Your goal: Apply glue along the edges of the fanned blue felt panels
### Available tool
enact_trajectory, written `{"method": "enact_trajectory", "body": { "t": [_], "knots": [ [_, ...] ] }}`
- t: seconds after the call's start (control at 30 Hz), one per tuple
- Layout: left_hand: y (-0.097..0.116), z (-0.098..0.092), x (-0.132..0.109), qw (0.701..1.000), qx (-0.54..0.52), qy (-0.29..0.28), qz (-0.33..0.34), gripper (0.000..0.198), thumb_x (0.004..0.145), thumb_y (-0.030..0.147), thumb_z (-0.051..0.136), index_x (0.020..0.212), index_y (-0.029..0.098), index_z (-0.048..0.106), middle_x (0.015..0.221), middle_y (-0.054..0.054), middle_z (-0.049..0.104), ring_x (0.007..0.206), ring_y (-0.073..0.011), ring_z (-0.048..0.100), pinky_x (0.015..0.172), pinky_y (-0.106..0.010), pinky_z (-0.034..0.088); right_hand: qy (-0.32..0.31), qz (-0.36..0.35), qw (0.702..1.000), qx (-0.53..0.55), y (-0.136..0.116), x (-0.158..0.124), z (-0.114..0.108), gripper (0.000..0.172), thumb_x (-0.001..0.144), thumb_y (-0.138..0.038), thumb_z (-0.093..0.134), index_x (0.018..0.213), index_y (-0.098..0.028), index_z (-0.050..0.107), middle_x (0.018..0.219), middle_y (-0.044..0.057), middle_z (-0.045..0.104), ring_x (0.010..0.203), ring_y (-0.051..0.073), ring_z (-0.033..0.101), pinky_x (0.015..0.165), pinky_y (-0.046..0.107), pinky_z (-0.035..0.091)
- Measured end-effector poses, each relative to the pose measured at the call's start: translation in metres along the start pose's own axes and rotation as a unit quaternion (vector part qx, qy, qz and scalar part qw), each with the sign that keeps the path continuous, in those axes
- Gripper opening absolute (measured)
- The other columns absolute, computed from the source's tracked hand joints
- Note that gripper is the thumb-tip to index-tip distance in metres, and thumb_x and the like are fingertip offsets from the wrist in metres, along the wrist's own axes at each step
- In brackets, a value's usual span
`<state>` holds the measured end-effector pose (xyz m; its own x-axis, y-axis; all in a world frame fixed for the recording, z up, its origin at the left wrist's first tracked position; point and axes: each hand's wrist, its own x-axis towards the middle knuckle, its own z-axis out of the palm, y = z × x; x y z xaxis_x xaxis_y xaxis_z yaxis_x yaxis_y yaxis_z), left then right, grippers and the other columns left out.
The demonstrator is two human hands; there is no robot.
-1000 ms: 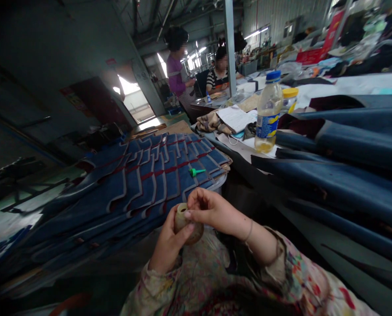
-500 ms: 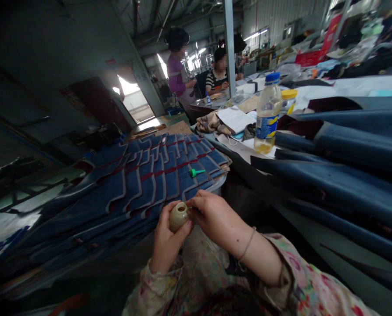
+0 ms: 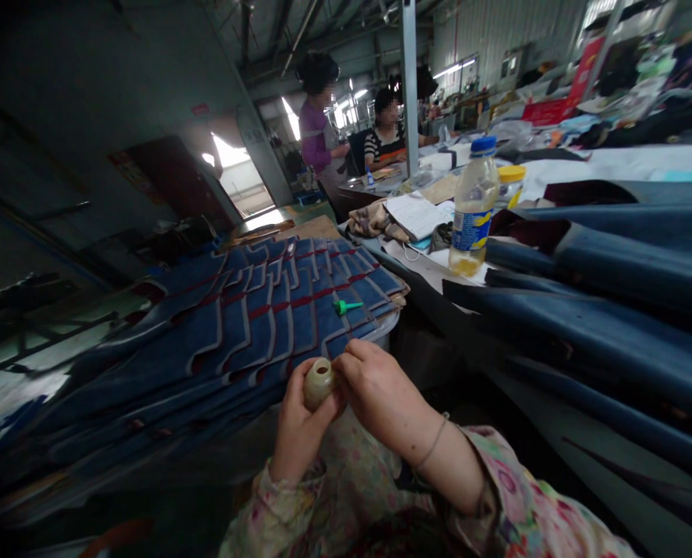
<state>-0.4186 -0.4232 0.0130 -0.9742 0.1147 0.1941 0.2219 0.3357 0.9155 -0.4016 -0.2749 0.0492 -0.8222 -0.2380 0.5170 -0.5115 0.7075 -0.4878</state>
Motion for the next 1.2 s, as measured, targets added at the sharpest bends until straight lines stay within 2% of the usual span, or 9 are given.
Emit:
{"method": "enact_trajectory", "body": {
  "t": [0.27, 0.43, 0.53, 0.63, 0.77, 0.87, 1.03, 1.13, 1.2],
  "knots": [
    [0.0, 0.001, -0.007, 1.0, -0.02, -0.013, -0.011, 0.042, 0.069, 0.031, 0.066, 0.105, 0.018, 0.05, 0.104, -0.007, 0.058, 0.094, -0.021, 0.057, 0.083, -0.031, 0.045, 0.025, 0.017, 1.0, -0.003, 0.007, -0.003, 0.006, 0.012, 0.084, -0.012, 0.048, 0.084, -0.011, 0.059, 0.08, 0.009, 0.055, 0.075, 0.018, 0.052, 0.068, 0.031, 0.046],
    [-0.003, -0.001, -0.007, 0.994, -0.083, -0.031, -0.066, 0.047, 0.068, 0.035, 0.068, 0.108, 0.019, 0.049, 0.104, -0.006, 0.057, 0.092, -0.0192, 0.057, 0.081, -0.028, 0.045, 0.048, 0.071, 0.988, 0.128, 0.018, 0.0, -0.003, 0.014, 0.085, -0.018, 0.048, 0.087, -0.015, 0.061, 0.085, 0.007, 0.058, 0.079, 0.016, 0.055, 0.073, 0.029, 0.045],
    [-0.006, -0.002, -0.007, 0.98, -0.164, -0.048, -0.104, 0.052, 0.068, 0.038, 0.068, 0.111, 0.018, 0.047, 0.101, -0.005, 0.058, 0.089, -0.018, 0.057, 0.079, -0.026, 0.046, 0.043, 0.162, 0.948, 0.271, 0.027, 0.0, -0.005, 0.016, 0.082, -0.03, 0.055, 0.082, -0.016, 0.064, 0.079, 0.004, 0.061, 0.076, 0.015, 0.055, 0.071, 0.027, 0.043],
    [-0.007, -0.002, -0.008, 0.967, -0.213, -0.073, -0.122, 0.054, 0.066, 0.039, 0.07, 0.111, 0.017, 0.048, 0.098, -0.005, 0.059, 0.087, -0.0175, 0.057, 0.077, -0.026, 0.046, 0.017, 0.253, 0.871, 0.42, 0.034, -0.001, -0.004, 0.027, 0.077, -0.041, 0.062, 0.079, -0.015, 0.065, 0.068, 0.0, 0.057, 0.062, 0.01, 0.049, 0.058, 0.022, 0.038],
    [-0.006, -0.001, -0.008, 0.963, -0.226, -0.093, -0.118, 0.052, 0.066, 0.039, 0.07, 0.109, 0.018, 0.049, 0.095, -0.004, 0.06, 0.086, -0.0164, 0.057, 0.076, -0.024, 0.046, 0.018, 0.303, 0.774, 0.556, 0.036, -0.003, -0.001, 0.035, 0.072, -0.048, 0.066, 0.076, -0.013, 0.066, 0.061, -0.002, 0.052, 0.054, 0.006, 0.042, 0.051, 0.019, 0.032],
    [-0.005, -0.001, -0.008, 0.963, -0.227, -0.093, -0.112, 0.051, 0.066, 0.038, 0.07, 0.109, 0.018, 0.05, 0.096, -0.004, 0.06, 0.086, -0.0161, 0.057, 0.076, -0.024, 0.046, 0.001, 0.321, 0.72, 0.615, 0.033, -0.004, -0.001, 0.038, 0.068, -0.049, 0.069, 0.074, -0.012, 0.065, 0.06, -0.002, 0.051, 0.052, 0.005, 0.042, 0.05, 0.018, 0.031],
    [-0.007, -0.001, -0.01, 0.963, -0.226, -0.095, -0.11, 0.051, 0.067, 0.036, 0.07, 0.11, 0.017, 0.05, 0.099, -0.005, 0.059, 0.089, -0.017, 0.057, 0.079, -0.025, 0.046, 0.012, 0.291, 0.68, 0.673, 0.034, -0.003, 0.0, 0.032, 0.067, -0.042, 0.073, 0.068, -0.013, 0.059, 0.056, -0.005, 0.044, 0.048, 0.003, 0.037, 0.046, 0.016, 0.029],
    [-0.008, -0.001, -0.01, 0.964, -0.223, -0.094, -0.11, 0.052, 0.067, 0.037, 0.07, 0.11, 0.018, 0.049, 0.1, -0.004, 0.059, 0.09, -0.0164, 0.056, 0.08, -0.024, 0.045, 0.027, 0.289, 0.689, 0.664, 0.038, -0.003, 0.002, 0.033, 0.066, -0.038, 0.074, 0.059, -0.014, 0.054, 0.052, -0.005, 0.045, 0.046, 0.003, 0.038, 0.044, 0.016, 0.029],
    [-0.008, -0.001, -0.009, 0.964, -0.224, -0.095, -0.11, 0.053, 0.066, 0.037, 0.07, 0.11, 0.018, 0.048, 0.1, -0.004, 0.059, 0.091, -0.0165, 0.056, 0.079, -0.023, 0.045, 0.034, 0.312, 0.696, 0.646, 0.042, -0.004, 0.002, 0.029, 0.065, -0.035, 0.076, 0.061, -0.013, 0.058, 0.054, -0.004, 0.05, 0.048, 0.003, 0.042, 0.045, 0.015, 0.033]
  ]
}}
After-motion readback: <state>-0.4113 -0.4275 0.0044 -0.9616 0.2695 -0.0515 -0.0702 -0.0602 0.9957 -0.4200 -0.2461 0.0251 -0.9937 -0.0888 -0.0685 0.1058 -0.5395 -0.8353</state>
